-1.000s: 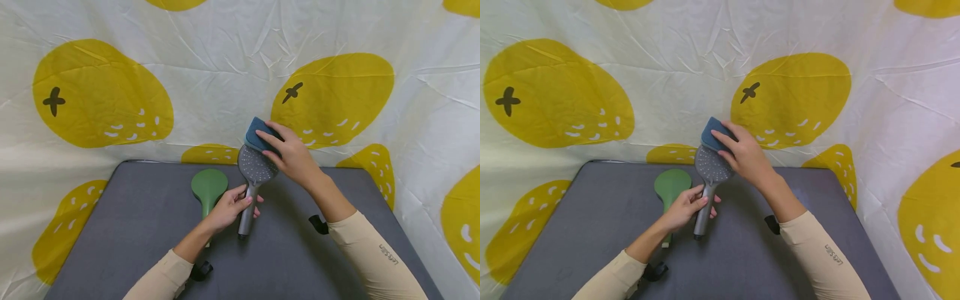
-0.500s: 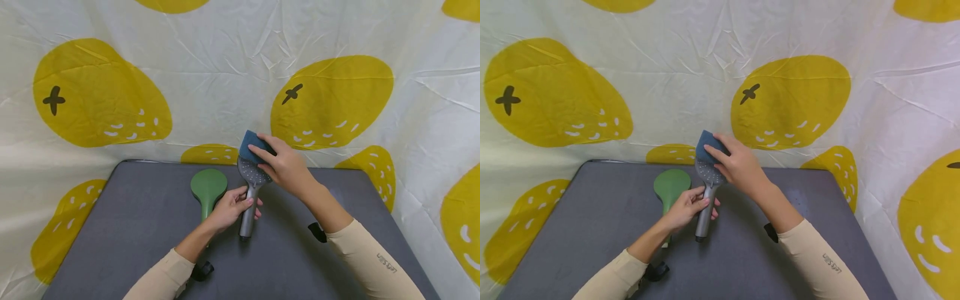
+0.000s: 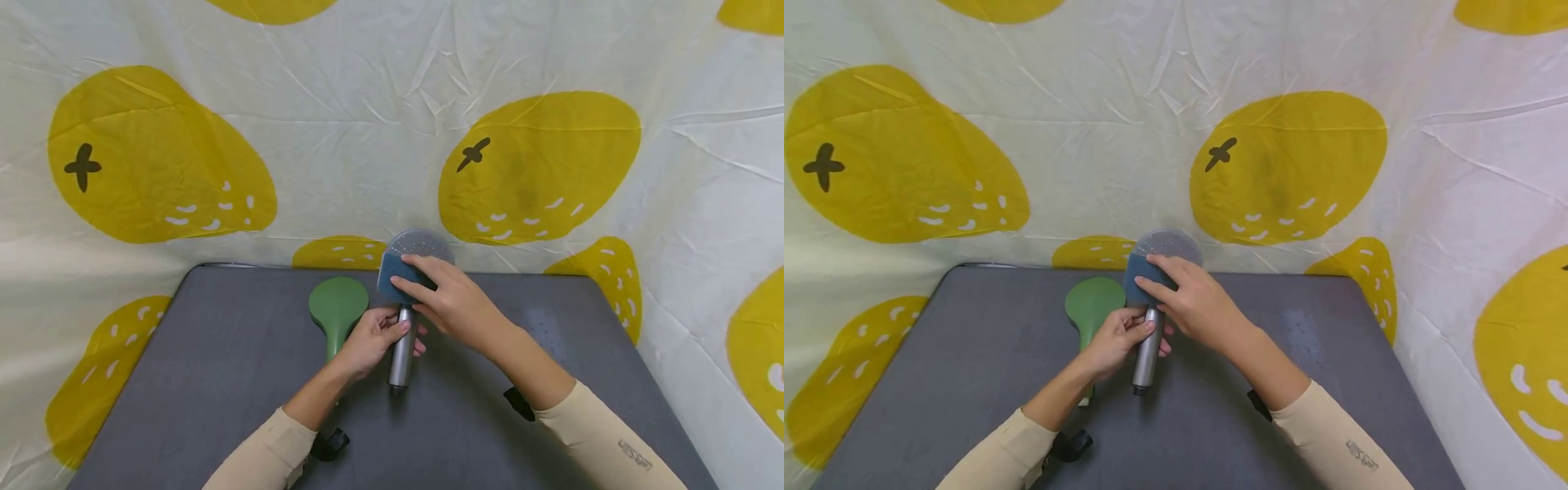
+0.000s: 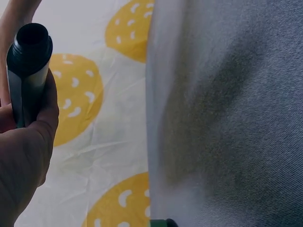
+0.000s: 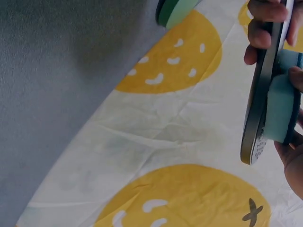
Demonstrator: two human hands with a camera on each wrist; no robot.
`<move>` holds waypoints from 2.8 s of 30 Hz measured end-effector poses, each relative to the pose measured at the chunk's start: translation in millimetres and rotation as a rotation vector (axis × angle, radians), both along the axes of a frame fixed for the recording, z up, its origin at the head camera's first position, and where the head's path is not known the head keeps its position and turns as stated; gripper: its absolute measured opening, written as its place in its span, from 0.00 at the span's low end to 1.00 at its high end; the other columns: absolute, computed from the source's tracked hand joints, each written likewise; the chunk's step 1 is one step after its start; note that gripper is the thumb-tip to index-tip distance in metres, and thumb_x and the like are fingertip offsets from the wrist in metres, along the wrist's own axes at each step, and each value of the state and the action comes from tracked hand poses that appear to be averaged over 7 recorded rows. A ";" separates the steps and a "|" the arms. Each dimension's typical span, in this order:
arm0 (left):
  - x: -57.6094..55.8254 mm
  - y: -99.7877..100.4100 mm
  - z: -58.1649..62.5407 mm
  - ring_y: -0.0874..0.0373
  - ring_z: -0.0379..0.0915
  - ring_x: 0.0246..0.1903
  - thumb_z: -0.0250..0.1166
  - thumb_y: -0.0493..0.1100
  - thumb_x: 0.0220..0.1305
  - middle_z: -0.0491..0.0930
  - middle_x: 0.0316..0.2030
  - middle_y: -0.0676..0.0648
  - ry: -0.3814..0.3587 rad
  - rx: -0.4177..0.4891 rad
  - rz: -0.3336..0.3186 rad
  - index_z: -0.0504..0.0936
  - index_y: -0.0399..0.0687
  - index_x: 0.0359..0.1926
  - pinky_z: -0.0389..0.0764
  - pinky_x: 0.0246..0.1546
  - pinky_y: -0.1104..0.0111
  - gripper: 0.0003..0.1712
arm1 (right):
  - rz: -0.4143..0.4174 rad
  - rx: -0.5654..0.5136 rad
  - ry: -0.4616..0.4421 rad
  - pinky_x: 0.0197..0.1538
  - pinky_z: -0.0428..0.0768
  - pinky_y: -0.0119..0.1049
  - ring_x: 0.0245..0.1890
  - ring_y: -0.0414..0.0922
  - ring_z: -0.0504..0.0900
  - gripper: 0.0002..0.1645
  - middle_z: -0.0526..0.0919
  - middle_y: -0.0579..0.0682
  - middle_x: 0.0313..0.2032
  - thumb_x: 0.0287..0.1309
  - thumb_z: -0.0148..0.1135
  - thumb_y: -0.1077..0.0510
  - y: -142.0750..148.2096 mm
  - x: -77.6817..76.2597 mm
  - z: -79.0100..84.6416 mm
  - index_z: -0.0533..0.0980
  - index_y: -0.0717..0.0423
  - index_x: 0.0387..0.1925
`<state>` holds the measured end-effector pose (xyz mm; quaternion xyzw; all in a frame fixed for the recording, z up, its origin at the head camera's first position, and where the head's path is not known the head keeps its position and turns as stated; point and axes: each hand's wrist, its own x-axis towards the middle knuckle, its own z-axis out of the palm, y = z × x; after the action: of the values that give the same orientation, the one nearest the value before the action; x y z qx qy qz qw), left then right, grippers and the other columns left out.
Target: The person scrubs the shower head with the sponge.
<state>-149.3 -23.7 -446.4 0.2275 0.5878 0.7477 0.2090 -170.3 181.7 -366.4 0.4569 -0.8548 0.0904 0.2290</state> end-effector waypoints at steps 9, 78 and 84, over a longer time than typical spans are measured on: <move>0.7 -8.0 5.7 0.57 0.89 0.39 0.53 0.39 0.81 0.79 0.55 0.25 -0.023 0.021 0.025 0.69 0.29 0.69 0.88 0.50 0.56 0.23 | 0.011 0.070 0.073 0.67 0.78 0.52 0.67 0.56 0.75 0.35 0.73 0.58 0.70 0.56 0.79 0.54 -2.6 7.0 3.3 0.79 0.45 0.66; 0.7 -12.1 9.9 0.58 0.87 0.40 0.54 0.34 0.79 0.73 0.53 0.15 -0.002 0.022 0.104 0.68 0.29 0.70 0.89 0.46 0.61 0.23 | -0.108 -0.053 0.176 0.65 0.79 0.53 0.65 0.59 0.75 0.39 0.73 0.59 0.70 0.55 0.79 0.58 7.6 25.7 -12.4 0.76 0.46 0.68; 4.6 -11.8 11.3 0.57 0.85 0.41 0.54 0.35 0.80 0.74 0.53 0.17 -0.007 0.012 0.099 0.68 0.26 0.65 0.88 0.48 0.61 0.20 | -0.126 -0.026 0.184 0.67 0.77 0.53 0.65 0.59 0.74 0.38 0.72 0.60 0.71 0.57 0.77 0.59 8.3 14.9 4.7 0.75 0.47 0.69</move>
<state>-144.7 -35.4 -435.1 0.1966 0.5931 0.7614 0.1725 -155.4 190.0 -361.6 0.4054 -0.8560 0.0447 0.3178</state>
